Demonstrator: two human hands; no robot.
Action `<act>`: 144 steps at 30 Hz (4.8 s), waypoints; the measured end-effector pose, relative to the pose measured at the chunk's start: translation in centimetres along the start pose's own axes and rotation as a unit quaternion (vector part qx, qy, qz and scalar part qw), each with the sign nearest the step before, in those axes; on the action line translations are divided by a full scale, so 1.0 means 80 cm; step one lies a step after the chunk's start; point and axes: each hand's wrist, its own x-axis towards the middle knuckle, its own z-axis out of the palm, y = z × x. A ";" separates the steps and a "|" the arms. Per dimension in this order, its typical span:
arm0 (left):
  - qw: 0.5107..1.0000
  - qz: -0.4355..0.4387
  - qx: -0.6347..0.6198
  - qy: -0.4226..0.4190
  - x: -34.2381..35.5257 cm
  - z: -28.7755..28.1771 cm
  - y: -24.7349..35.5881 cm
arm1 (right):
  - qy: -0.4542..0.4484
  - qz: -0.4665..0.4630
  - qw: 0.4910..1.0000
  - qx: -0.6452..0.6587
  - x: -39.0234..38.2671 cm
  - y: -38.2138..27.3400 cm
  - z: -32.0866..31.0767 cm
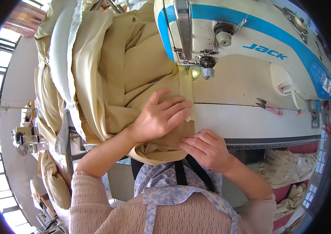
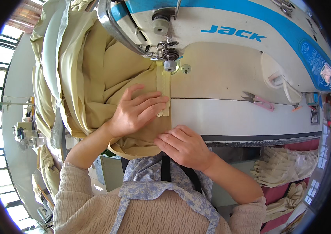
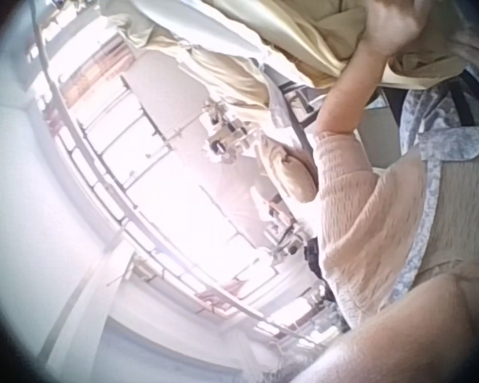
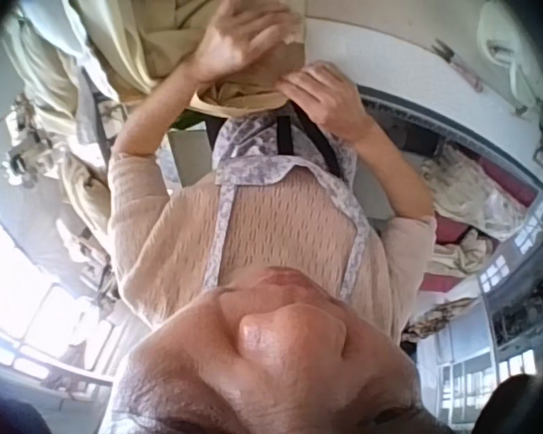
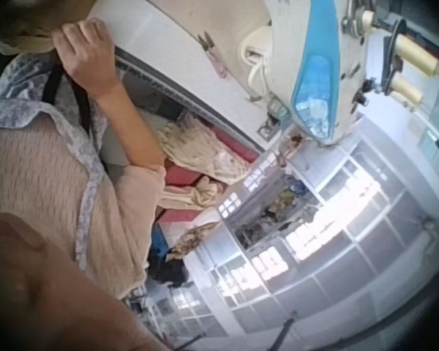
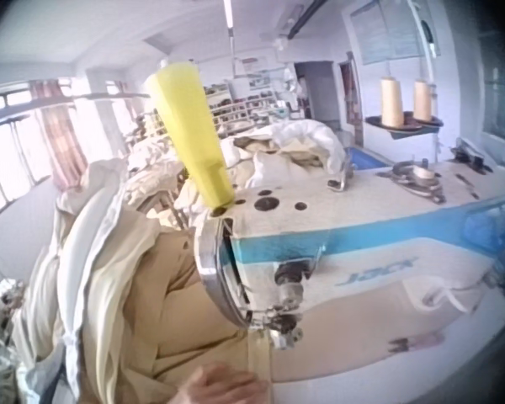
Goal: The person sews a zipper onto a beige fabric item using a sewing machine. They repeatedly align the zipper, sew along its length, and trim excess thread. The person also uses a seam ripper to remove stitches and adjusts the fabric throughout.
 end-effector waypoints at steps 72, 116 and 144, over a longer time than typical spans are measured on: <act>0.994 0.058 -0.084 0.040 0.034 0.035 -0.119 | -0.047 0.011 0.993 -0.109 0.064 0.076 0.004; 0.979 0.014 -0.085 0.185 0.043 0.050 -0.148 | 0.007 0.056 0.985 -0.163 0.075 0.084 0.028; 0.935 -0.298 0.028 -0.189 0.014 0.045 -0.201 | -0.328 0.133 0.918 0.179 0.079 -0.097 0.076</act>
